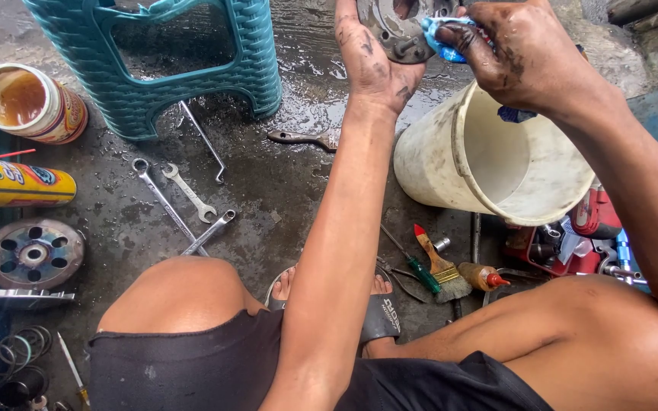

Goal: Cleaning a motorcycle clutch bell by scrubbing it with a brush and rinsing it in a bucket of water.

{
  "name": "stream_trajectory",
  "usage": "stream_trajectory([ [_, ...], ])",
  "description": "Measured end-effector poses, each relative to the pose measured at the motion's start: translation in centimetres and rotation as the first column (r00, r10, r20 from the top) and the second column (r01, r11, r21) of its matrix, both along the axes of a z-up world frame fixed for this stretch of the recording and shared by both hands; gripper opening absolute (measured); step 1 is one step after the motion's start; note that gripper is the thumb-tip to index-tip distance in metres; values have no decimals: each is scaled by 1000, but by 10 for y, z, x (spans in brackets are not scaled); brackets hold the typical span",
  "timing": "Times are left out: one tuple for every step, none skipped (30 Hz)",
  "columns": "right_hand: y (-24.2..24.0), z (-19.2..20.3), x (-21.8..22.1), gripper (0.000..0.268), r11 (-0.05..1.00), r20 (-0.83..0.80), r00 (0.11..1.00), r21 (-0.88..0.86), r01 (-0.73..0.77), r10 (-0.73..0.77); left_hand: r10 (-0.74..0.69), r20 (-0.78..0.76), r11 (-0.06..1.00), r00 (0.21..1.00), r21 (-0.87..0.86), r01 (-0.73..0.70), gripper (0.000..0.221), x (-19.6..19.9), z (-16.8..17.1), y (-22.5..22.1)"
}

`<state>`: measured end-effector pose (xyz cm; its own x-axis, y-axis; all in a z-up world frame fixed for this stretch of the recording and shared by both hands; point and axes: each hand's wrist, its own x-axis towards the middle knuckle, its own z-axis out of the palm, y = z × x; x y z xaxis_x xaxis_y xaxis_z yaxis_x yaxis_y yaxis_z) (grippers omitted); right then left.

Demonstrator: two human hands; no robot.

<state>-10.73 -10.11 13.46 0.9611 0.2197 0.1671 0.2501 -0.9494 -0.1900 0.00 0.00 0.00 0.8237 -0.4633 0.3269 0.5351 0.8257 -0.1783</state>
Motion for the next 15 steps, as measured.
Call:
stream_trajectory([
  [0, 0, 1, 11, 1000, 0, 1000, 0, 0, 0, 0, 0, 1000, 1000, 0, 0, 43, 1, 2, 0],
  [-1, 0, 2, 11, 999, -4, 1000, -35, 11, -11, 11, -11, 999, 1000, 43, -10, 43, 2, 3, 0],
  [-1, 0, 2, 12, 997, -11, 1000, -69, 24, -25, 20, -25, 996, 999, 88, -18, 43, 1, 4, 1],
  [1, 0, 1, 12, 997, -14, 1000, -68, 24, -25, 19, -28, 996, 999, 89, -17, 43, -1, 6, 3],
  [2, 1, 1, 14, 996, -34, 998, -76, 46, -49, -2, -30, 997, 1000, 80, 4, 42, -2, 8, 5],
  [3, 2, 0, 16, 994, -54, 996, -85, 68, -73, -23, -32, 997, 999, 71, 26, 41, -3, 11, 6],
  [0, 1, 1, 16, 994, -53, 996, -85, 68, -73, -23, -31, 997, 999, 71, 25, 41, -3, 16, 8],
  [-3, 1, 2, 14, 991, -40, 998, -120, 50, -55, -14, -30, 995, 999, 97, 17, 38, -3, 20, 10],
  [-5, -1, 2, 13, 988, -28, 999, -154, 34, -38, -5, -31, 992, 999, 124, 9, 35, -4, 24, 13],
  [-5, -2, -1, 13, 988, -29, 999, -152, 34, -39, -6, -32, 992, 999, 125, 10, 35, -4, 18, 10],
  [-6, -3, -3, 19, 867, 33, 998, -494, 61, -51, -13, -24, 994, 1000, 112, 16, 37, -3, 12, 7],
  [-6, -4, -5, 25, 631, 98, 994, -769, 100, -38, -21, -16, 995, 1000, 98, 22, 40, -3, 7, 4],
  [0, -3, -3, 25, 632, 100, 994, -769, 101, -37, -20, -14, 995, 1000, 99, 21, 40, 0, 2, -1],
  [6, -2, 0, 25, 527, 101, 994, -844, 105, -37, -1, -23, 994, 1000, 109, 4, 43, 3, -3, -6],
  [12, -1, 0, 26, 411, 98, 994, -905, 106, -39, 15, -34, 993, 999, 117, -11, 47, 3, -9, -12],
])
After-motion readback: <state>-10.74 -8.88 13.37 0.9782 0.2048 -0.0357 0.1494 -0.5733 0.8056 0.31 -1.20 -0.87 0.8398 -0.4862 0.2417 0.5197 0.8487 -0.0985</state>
